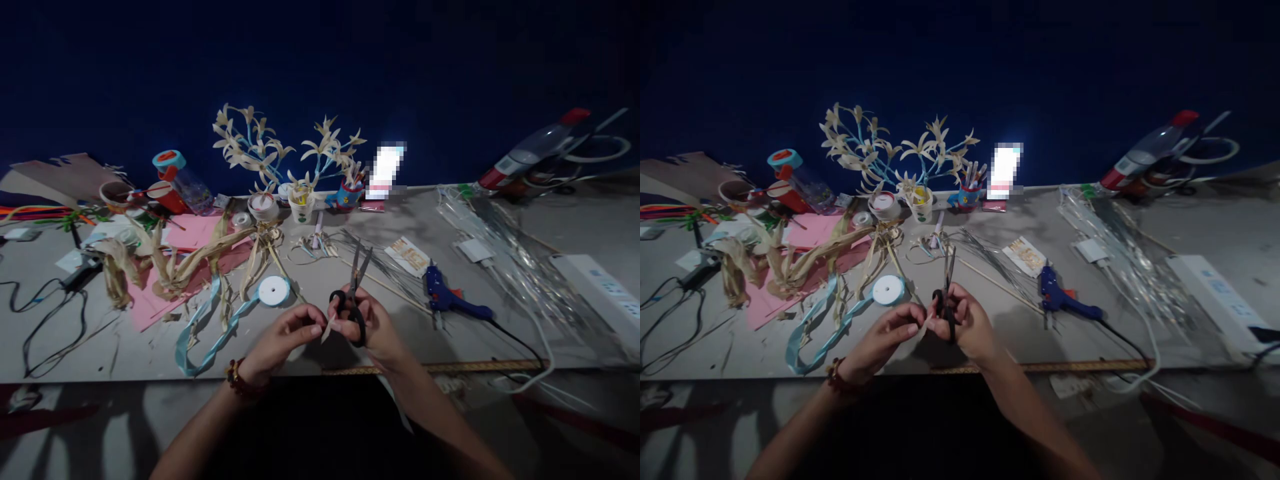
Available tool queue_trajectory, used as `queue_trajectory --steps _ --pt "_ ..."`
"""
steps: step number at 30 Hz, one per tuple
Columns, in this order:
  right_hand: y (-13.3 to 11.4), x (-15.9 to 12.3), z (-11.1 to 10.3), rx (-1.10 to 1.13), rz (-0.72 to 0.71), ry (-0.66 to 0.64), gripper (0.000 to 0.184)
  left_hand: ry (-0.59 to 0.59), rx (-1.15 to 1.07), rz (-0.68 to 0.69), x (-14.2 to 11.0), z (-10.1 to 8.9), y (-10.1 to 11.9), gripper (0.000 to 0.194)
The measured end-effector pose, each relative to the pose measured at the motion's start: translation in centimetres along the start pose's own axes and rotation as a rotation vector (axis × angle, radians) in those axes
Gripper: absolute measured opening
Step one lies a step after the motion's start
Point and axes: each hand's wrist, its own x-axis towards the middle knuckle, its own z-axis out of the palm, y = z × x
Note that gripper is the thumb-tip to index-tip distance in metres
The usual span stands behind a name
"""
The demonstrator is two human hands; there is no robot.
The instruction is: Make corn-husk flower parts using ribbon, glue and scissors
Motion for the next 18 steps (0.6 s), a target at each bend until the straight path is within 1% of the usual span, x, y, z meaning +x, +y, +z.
queue_trajectory --steps 1,3,8,11,14,16,18 --pt "0.0 0.1 -0.1 -0.023 0.003 0.012 0.038 0.028 0.067 0.037 -0.1 -0.1 0.3 0.022" --pt "-0.1 0.3 -0.1 -0.053 0.030 0.015 0.037 0.038 0.151 0.055 -0.4 -0.2 0.7 0.020" --pt "0.0 0.6 0.3 -0.078 0.052 0.005 0.039 0.044 0.179 0.013 -0.4 0.0 1.0 0.023" --pt "0.0 0.5 0.2 -0.089 0.057 0.036 0.038 0.079 0.125 0.021 -0.2 0.2 0.7 0.023" --pt "0.3 -0.4 -0.3 -0.171 0.052 0.082 0.040 0.160 0.017 0.049 0.0 0.5 0.5 0.022" --pt "0.9 -1.3 -0.7 -0.227 0.088 0.065 0.041 0.204 -0.075 0.045 0.1 0.6 0.5 0.021" --pt "1.9 -2.4 -0.9 -0.226 0.152 0.031 0.041 0.237 -0.153 0.035 0.3 0.9 0.6 0.022"
